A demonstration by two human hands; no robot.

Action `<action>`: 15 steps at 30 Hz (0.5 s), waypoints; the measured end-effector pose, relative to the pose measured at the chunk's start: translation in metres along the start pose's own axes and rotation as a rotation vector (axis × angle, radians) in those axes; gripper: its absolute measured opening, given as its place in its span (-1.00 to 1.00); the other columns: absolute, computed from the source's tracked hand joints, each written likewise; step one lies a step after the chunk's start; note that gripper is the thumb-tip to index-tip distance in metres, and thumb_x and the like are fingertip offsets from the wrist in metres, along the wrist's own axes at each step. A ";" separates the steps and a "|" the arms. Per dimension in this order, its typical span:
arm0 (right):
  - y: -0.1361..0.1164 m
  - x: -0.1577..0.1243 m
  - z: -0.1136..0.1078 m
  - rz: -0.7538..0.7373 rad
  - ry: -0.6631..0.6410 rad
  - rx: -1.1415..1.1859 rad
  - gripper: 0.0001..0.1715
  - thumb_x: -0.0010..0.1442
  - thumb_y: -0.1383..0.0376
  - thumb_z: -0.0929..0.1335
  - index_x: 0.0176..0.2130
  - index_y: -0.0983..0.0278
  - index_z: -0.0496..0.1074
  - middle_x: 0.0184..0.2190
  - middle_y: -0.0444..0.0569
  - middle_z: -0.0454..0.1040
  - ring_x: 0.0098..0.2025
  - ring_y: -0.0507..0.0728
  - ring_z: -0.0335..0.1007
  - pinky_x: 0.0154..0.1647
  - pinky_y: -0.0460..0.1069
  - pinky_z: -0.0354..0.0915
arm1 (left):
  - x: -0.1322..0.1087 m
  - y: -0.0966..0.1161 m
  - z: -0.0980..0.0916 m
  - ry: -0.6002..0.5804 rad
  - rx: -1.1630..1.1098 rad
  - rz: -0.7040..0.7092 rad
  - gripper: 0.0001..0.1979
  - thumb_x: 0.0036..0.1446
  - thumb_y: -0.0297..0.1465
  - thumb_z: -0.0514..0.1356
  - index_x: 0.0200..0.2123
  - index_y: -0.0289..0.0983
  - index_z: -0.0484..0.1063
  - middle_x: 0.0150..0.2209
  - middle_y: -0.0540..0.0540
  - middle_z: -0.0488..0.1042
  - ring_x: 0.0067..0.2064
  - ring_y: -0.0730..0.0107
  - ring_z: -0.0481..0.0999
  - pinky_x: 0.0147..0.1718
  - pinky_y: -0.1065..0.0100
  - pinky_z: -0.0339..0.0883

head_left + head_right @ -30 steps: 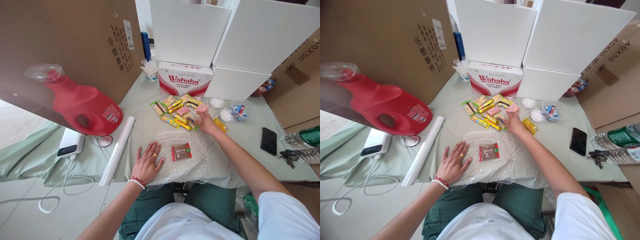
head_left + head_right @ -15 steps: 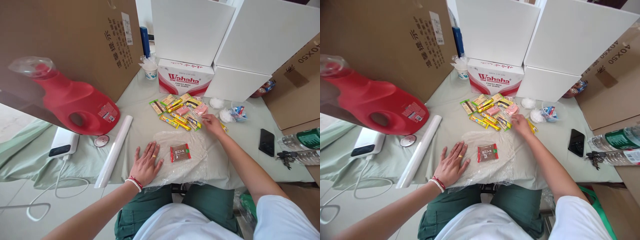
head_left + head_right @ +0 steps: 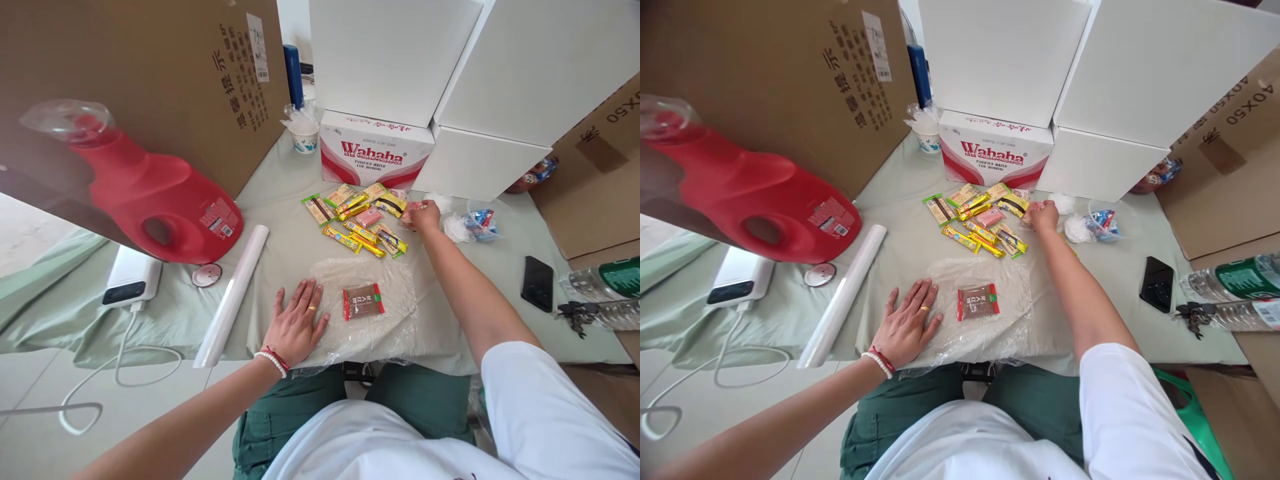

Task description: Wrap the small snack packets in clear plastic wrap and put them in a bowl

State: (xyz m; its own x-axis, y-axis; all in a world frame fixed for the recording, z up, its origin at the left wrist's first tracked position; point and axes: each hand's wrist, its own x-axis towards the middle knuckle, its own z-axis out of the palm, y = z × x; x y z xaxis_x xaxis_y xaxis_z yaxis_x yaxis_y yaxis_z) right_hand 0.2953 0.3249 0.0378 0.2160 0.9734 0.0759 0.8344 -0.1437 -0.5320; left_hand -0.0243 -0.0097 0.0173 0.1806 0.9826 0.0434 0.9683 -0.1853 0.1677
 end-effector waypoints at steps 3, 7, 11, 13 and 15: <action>0.021 -0.007 -0.021 0.085 0.034 0.138 -0.37 0.28 0.20 0.27 0.26 0.40 0.28 0.01 0.21 0.52 -0.09 0.20 0.53 -0.12 0.04 0.44 | 0.000 0.000 0.000 0.013 -0.006 0.004 -0.36 0.43 -0.11 -0.07 0.48 -0.21 0.13 0.50 -0.21 0.09 0.51 0.01 0.08 0.48 -0.24 -0.34; 0.044 -0.020 -0.044 -0.019 -0.235 0.483 -0.36 0.16 0.23 0.38 0.20 0.35 0.38 -0.18 0.04 0.55 -0.21 0.13 0.49 -0.13 0.01 0.42 | -0.001 -0.001 0.000 0.033 -0.011 0.011 -0.37 0.43 -0.12 -0.05 0.46 -0.20 0.17 0.49 -0.21 0.12 0.51 0.01 0.11 0.48 -0.22 -0.35; 0.041 -0.012 -0.040 -0.096 -0.200 0.310 -0.48 0.12 0.24 0.39 0.07 0.33 0.49 -0.27 -0.01 0.54 -0.24 0.15 0.44 -0.13 0.05 0.39 | -0.001 -0.002 0.002 0.071 -0.006 0.028 -0.39 0.43 -0.13 -0.03 0.45 -0.21 0.20 0.47 -0.22 0.16 0.49 0.00 0.15 0.48 -0.22 -0.33; 0.027 -0.001 -0.029 -0.131 -0.082 0.144 -0.57 0.17 0.23 0.34 0.00 0.35 0.53 -0.24 0.05 0.56 -0.19 0.19 0.43 -0.06 0.10 0.38 | -0.001 -0.002 0.003 0.085 0.000 0.038 -0.38 0.43 -0.13 -0.03 0.45 -0.23 0.19 0.47 -0.23 0.17 0.48 -0.01 0.16 0.47 -0.23 -0.33; 0.009 0.009 -0.014 -0.211 -0.014 0.013 -0.56 0.23 0.23 0.30 0.02 0.36 0.53 -0.13 0.14 0.58 -0.06 0.27 0.41 0.09 0.16 0.33 | -0.002 -0.003 0.004 0.091 0.007 0.043 -0.38 0.43 -0.14 -0.02 0.45 -0.24 0.19 0.47 -0.23 0.17 0.48 -0.02 0.17 0.47 -0.23 -0.31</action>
State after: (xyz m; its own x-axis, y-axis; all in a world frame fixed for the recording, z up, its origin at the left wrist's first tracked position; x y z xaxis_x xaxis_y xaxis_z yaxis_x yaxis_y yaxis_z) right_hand 0.3119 0.3295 0.0456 0.0303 0.9841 0.1752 0.8540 0.0656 -0.5162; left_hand -0.0267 -0.0111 0.0132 0.2062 0.9685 0.1395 0.9611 -0.2273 0.1571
